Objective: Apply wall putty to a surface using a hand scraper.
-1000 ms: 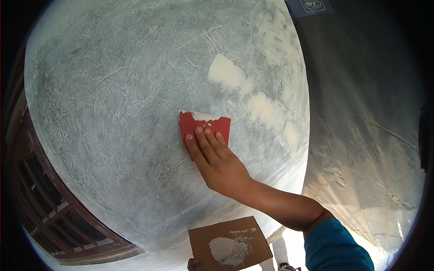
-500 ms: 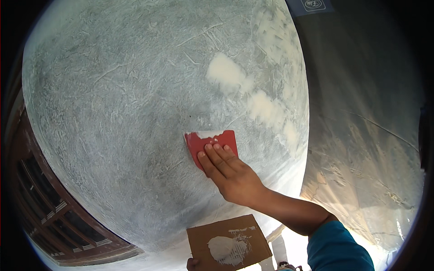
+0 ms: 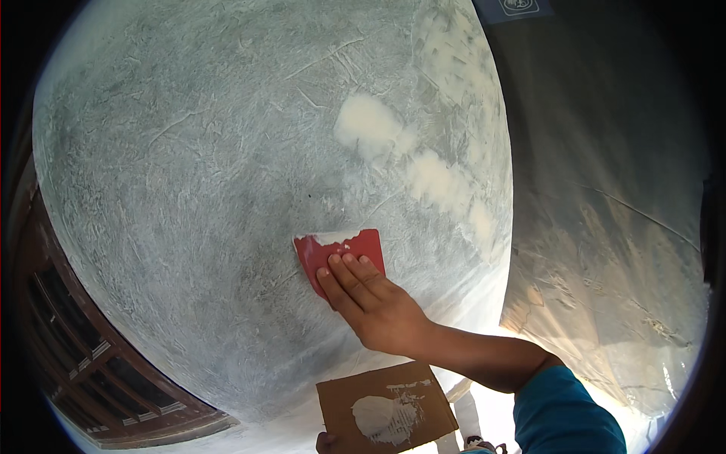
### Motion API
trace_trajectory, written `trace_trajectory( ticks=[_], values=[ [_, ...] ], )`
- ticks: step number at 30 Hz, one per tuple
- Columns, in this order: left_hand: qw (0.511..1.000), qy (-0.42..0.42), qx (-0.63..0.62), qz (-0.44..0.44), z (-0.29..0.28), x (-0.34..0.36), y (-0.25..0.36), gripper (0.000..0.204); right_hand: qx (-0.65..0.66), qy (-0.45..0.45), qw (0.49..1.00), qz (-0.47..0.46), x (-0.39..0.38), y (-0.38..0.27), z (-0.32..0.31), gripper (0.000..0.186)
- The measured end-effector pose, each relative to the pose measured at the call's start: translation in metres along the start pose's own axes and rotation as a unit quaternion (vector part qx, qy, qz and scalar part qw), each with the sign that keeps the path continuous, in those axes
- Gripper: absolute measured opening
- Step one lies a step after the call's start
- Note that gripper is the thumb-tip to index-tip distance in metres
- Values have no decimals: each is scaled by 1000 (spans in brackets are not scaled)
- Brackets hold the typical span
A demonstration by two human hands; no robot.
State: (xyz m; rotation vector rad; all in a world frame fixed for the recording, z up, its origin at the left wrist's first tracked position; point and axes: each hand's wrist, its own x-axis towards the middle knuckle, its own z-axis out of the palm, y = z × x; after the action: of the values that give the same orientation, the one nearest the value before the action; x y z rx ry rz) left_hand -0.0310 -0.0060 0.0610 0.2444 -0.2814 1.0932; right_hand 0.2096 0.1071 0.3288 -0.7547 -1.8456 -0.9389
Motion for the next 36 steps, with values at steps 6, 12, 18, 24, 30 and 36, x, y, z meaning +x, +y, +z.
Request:
trace_trajectory(
  ticks=[6, 12, 18, 24, 30, 36],
  values=[
    [999, -36, 22, -6, 4, -10, 5, 65, -10, 204, 972, 113, 82, 78, -49, 53],
    [990, -16, 130, 58, 15, 0, -2, 65, -60, 98, 993, 38, 69, 73, 4, 46],
    [841, 488, 135, 190, 61, 17, -22, 65, 96, 62, 993, 25, 27, 36, -40, 49],
    [990, -24, 133, 40, 8, 0, 3, 63, -26, 141, 976, 162, 68, 134, -26, 50],
    [999, 0, 19, -27, 13, -4, 4, 64, 46, -26, 998, -29, -28, 9, -19, 45],
    [998, 58, 25, -9, 11, -14, 12, 65, 17, 197, 971, 134, 61, 113, -44, 62]
  ],
)
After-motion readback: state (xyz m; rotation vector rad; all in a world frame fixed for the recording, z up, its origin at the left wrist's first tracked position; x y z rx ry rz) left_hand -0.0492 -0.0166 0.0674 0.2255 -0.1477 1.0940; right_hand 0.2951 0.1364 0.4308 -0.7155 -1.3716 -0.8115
